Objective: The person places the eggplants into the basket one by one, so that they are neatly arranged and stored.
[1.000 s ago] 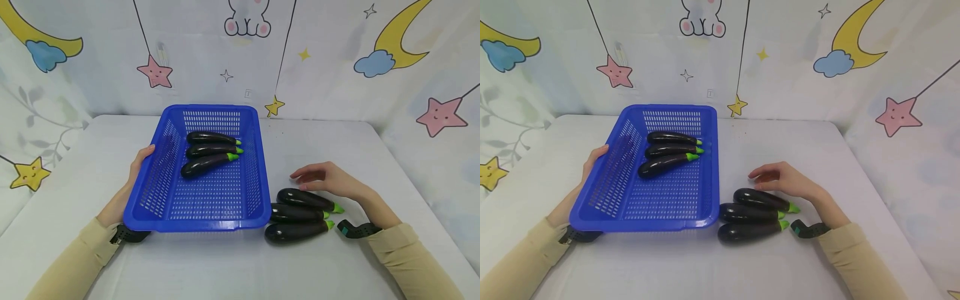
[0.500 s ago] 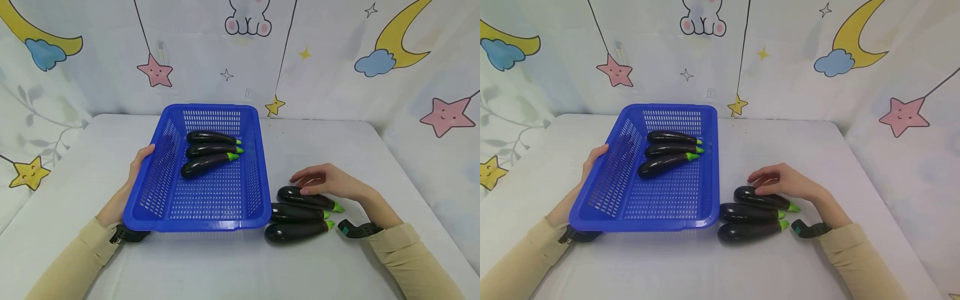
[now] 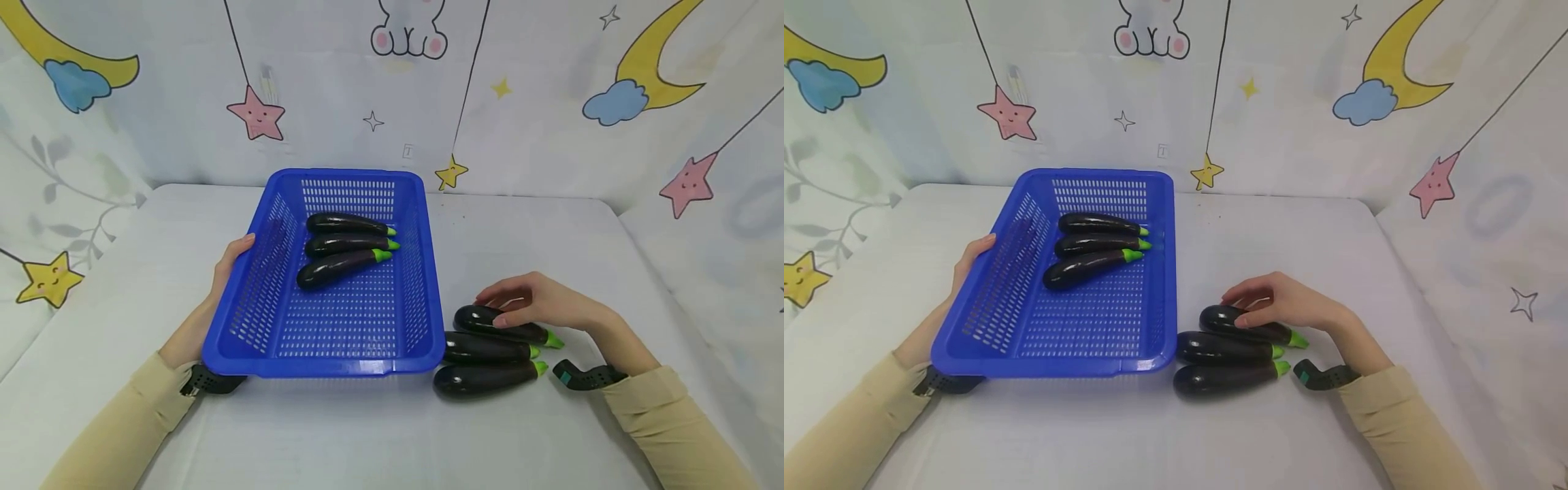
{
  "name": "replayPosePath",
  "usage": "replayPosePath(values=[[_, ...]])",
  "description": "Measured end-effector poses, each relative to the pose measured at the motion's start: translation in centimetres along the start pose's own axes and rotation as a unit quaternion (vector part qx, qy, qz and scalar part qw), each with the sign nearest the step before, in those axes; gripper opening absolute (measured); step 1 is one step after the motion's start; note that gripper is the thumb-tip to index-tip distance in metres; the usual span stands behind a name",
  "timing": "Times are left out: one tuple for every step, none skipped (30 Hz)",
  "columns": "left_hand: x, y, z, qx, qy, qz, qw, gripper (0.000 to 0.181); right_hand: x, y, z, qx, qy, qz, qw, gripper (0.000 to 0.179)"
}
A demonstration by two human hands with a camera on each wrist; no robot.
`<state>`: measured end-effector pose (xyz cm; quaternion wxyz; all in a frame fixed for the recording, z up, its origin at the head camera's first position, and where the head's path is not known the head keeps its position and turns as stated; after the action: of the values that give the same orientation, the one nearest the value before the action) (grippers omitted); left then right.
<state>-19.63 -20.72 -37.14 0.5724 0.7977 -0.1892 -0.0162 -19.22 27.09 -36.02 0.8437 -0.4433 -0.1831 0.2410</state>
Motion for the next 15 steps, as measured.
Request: replayPosePath(values=[[0.01,0.02,0.01,-0.005,0.004,0.001,1.0000,0.072,0.01,0.02,-0.01,0.001,-0.002,0.002,1.0000,0.039],[0.01,0.03,-0.02,-0.005,0.005,0.001,1.0000,0.073,0.02,0.04,-0.02,0.002,-0.003,0.004,1.0000,0.039],[0.01,0.04,-0.05,-0.002,0.004,0.002,1.0000,0.072,0.02,0.06,-0.03,0.004,-0.004,0.006,1.0000,0.039],[0.02,0.05,-0.09,0.001,0.001,0.002,1.0000,0.072,0.02,0.08,-0.02,0.005,-0.005,0.007,0.9999,0.040],[0.03,0.07,-0.12,0.006,-0.002,0.002,1.0000,0.072,0.03,0.08,-0.01,0.007,-0.005,0.008,0.9999,0.040],[0.03,0.07,-0.18,0.018,-0.007,0.003,0.9998,0.071,0.05,0.10,0.00,0.009,-0.007,0.008,0.9999,0.040],[0.03,0.06,-0.23,0.029,-0.013,0.005,0.9995,0.070,0.07,0.11,0.02,0.011,-0.008,0.007,0.9999,0.041],[0.02,0.06,-0.28,0.042,-0.017,0.007,0.9989,0.069,0.10,0.11,0.03,0.012,-0.009,0.006,0.9999,0.041],[0.04,0.06,-0.33,0.053,-0.023,0.009,0.9983,0.068,0.13,0.09,0.05,0.014,-0.011,0.005,0.9998,0.042],[0.06,0.07,-0.36,0.061,-0.027,0.010,0.9977,0.068,0.16,0.07,0.06,0.014,-0.013,0.004,0.9998,0.043],[0.08,0.07,-0.39,0.066,-0.030,0.012,0.9973,0.067,0.19,0.05,0.06,0.014,-0.015,0.003,0.9998,0.043],[0.08,0.05,-0.41,0.069,-0.031,0.014,0.9970,0.067,0.21,0.04,0.06,0.013,-0.017,0.002,0.9998,0.044],[0.09,0.06,-0.42,0.066,-0.030,0.013,0.9973,0.067,0.22,0.01,0.06,0.012,-0.018,0.002,0.9998,0.044],[0.10,0.06,-0.41,0.060,-0.029,0.012,0.9977,0.068,0.23,-0.01,0.06,0.010,-0.019,0.001,0.9998,0.044],[0.10,0.06,-0.39,0.053,-0.027,0.011,0.9982,0.069,0.24,-0.02,0.06,0.008,-0.020,0.000,0.9998,0.044]])
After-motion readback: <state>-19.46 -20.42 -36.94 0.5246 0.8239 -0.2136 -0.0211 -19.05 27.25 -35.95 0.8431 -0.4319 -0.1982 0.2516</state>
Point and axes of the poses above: each hand's wrist, its own x-axis away from the middle knuckle, its own z-axis out of the back of the hand, y = z × x, the point moved 3 cm from there along -x, towards the middle knuckle, and after that the axes turned 12 degrees about y, right-handed, at the moved point
